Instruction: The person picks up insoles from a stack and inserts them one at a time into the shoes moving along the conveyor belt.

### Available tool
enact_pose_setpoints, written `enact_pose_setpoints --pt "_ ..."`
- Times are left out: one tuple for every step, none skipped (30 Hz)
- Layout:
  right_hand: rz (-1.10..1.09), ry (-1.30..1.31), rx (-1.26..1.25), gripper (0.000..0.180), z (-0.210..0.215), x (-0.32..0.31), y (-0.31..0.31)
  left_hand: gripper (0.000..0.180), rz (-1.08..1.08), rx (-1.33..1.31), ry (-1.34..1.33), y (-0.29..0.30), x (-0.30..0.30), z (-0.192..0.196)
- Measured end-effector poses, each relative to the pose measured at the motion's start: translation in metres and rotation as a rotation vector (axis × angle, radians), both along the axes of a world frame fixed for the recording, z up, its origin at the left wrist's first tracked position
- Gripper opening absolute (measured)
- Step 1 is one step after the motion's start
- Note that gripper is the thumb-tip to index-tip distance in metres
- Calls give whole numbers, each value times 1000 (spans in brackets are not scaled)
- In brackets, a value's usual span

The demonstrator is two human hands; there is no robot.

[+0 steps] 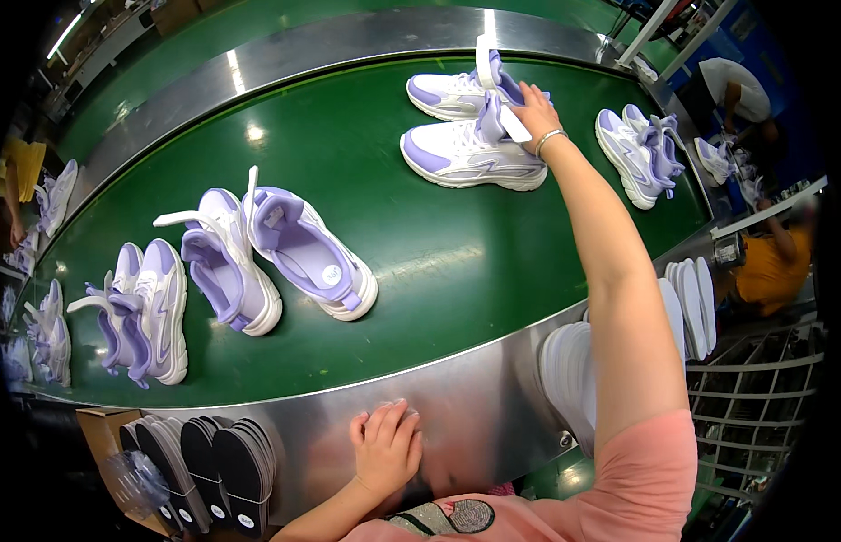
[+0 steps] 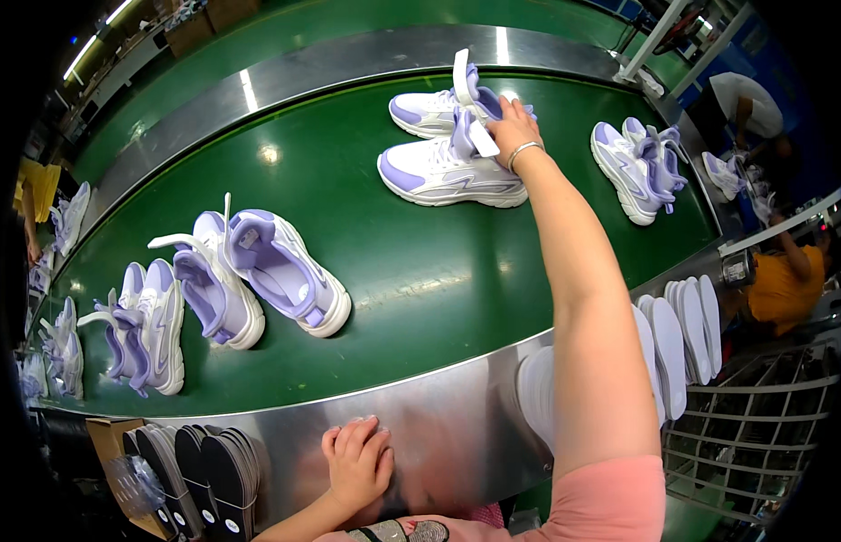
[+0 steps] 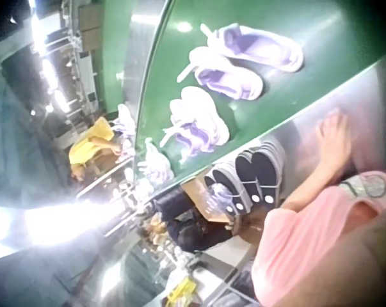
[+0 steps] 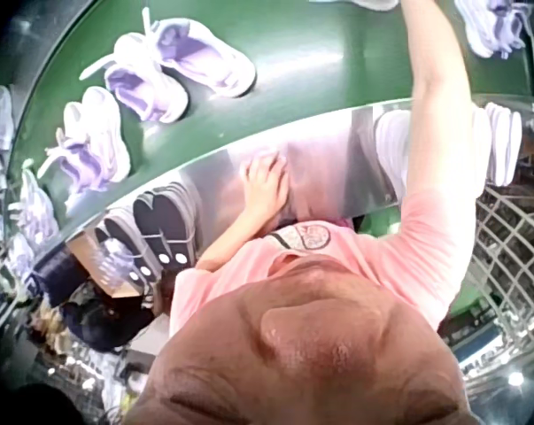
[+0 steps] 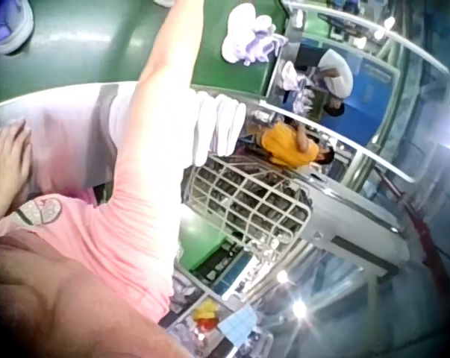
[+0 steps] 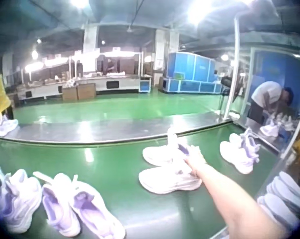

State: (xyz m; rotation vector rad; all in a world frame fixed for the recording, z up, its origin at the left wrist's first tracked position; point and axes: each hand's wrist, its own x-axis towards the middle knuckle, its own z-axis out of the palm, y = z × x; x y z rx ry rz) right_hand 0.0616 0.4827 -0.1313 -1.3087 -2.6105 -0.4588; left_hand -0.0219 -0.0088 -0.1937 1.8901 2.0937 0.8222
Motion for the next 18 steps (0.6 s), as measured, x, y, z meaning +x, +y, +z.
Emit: enact_pose_setpoints --pt "-24 -42 -86 24 1 -2 1 28 0 -4 -4 0 0 1" --pt "-50 -84 -171 25 5 -2 3 28 -2 0 -5 0 -1 0" --pt "-73 -135 -259 26 16 -5 -2 28 4 2 -3 -1 0 0" --pt "-165 -299 -297 28 31 -17 -15 28 9 11 -8 -1 1 -1" --pt "-140 -318 -245 26 31 -17 -25 28 12 20 -12 -1 2 -1" --pt "-123 -378 -245 26 30 -14 -31 28 15 35 -14 -1 4 -2" --pt "-113 -435 -246 27 34 -12 -41 28 12 50 -14 0 4 -2" --pt "-76 -463 -286 28 39 -6 -54 27 6 65 -14 1 4 -2" --pt "-32 -489 -330 30 45 -5 -76 28 8 77 -21 -1 5 -3" --pt "-1 -449 -370 31 51 -6 -99 28 11 91 -27 0 5 -5" --pt "29 -408 -410 32 57 -6 -122 28 13 105 -35 1 6 -5" --pt "13 -369 -452 33 62 -7 -146 27 28 125 -74 0 7 -5" --pt "2 -325 -498 35 67 -8 -171 27 45 141 -106 -1 5 -4" --pt "7 -276 -559 36 77 -7 -194 30 66 139 -201 1 3 -4" --pt "19 -289 -584 36 83 -5 -219 33 91 127 -294 -1 3 -5" --pt "29 -303 -604 36 91 -3 -244 39 184 125 -605 1 4 -7" --pt "40 -318 -622 36 96 -1 -266 46 281 126 -915 5 6 -5" --pt "77 -329 -628 34 96 7 -286 54 271 198 -966 9 8 17"
